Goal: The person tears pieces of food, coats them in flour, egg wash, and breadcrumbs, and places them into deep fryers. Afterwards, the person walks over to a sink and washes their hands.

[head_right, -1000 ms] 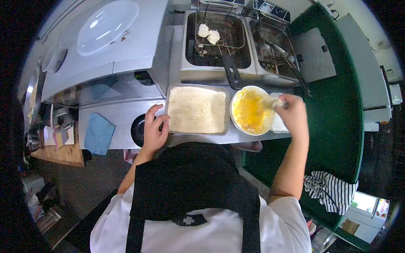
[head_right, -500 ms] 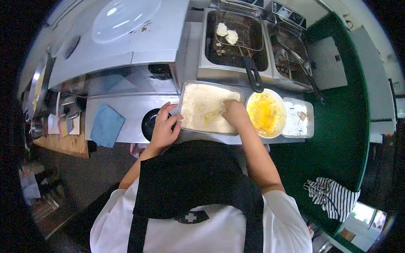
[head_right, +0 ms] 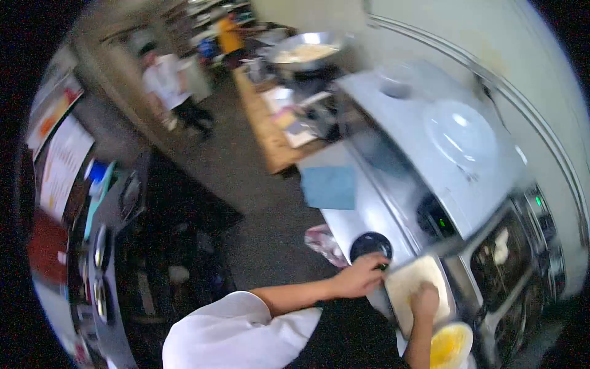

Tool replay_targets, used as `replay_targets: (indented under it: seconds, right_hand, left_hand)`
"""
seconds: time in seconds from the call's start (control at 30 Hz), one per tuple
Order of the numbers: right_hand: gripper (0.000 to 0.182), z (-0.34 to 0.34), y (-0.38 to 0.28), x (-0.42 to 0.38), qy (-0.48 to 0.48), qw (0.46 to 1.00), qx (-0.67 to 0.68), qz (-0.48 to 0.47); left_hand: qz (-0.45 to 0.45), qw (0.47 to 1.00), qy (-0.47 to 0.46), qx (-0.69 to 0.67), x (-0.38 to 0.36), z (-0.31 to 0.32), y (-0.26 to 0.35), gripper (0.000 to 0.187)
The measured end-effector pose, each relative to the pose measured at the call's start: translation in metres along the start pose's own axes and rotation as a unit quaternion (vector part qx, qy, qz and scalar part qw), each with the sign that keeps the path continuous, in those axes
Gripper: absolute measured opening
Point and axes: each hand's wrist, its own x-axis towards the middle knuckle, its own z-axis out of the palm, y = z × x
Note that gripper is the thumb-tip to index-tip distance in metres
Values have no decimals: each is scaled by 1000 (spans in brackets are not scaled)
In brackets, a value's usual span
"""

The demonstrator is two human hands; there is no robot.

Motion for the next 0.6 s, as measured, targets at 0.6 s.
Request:
replay_targets:
  seconds: [0.6]
  right_hand:
    - [40, -8, 43, 1, 25, 972, 232, 28]
  left_hand:
    - [-312, 930, 161, 108, -170, -14, 109, 16]
